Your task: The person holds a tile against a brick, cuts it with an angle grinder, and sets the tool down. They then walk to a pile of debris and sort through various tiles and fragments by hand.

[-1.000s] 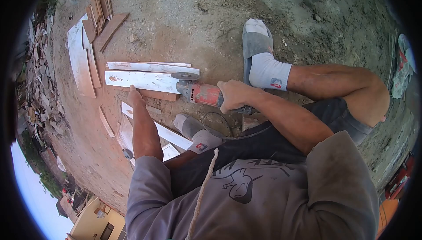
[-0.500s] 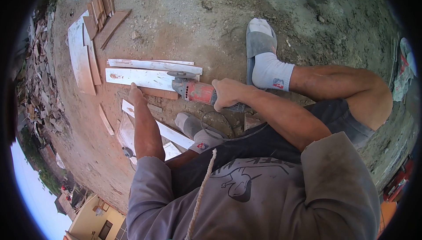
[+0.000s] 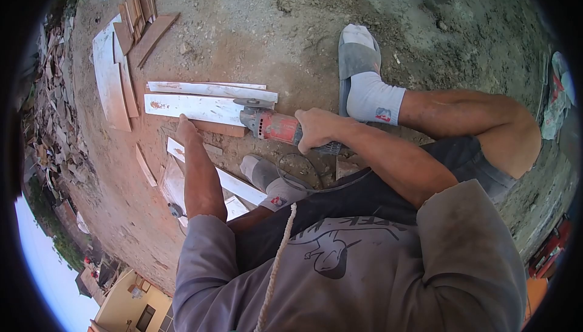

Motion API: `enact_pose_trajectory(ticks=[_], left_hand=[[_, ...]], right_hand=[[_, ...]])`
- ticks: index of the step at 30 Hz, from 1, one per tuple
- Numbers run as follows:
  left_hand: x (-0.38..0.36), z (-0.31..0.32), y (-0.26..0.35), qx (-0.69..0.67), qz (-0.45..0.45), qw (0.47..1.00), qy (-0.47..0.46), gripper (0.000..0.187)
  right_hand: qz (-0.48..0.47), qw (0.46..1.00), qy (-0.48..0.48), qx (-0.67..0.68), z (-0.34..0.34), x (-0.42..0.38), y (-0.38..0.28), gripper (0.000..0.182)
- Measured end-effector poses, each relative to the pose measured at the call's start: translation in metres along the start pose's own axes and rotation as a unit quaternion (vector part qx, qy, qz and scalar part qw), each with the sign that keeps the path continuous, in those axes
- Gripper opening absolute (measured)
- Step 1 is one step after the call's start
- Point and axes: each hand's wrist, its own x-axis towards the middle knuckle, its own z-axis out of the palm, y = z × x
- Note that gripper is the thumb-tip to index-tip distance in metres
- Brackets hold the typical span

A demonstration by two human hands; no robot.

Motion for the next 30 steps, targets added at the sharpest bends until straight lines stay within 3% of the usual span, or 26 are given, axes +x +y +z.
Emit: enact_pose_trajectory(ticks=[15,18,22,30], left_hand=[[-0.023,0.003,0.007,0.034,0.067,0.997,0.020,0.059],[-0.048,0.005,0.025,-0.003,0.015,1.000,0.026,0.060],[-0.032,0.005,0.015,0.007,0.020,1.000,0.020,0.060],[-0.025,0.003,0.008,0.055,0.084,0.995,0.011,0.058]], right_hand=[[-0.005,1.000,0.005,-0.007,-0.001,-0.006,0.006,0.064],[-0.002,1.000,0.004,-0.005,-0.001,-0.008,0.007,0.064],[-0.008,1.000,0.009,-0.012,0.000,-0.009,0.007,0.064],[-0.017,1.000,0.003,-0.004,-0.003,0.005,-0.004,0.065]])
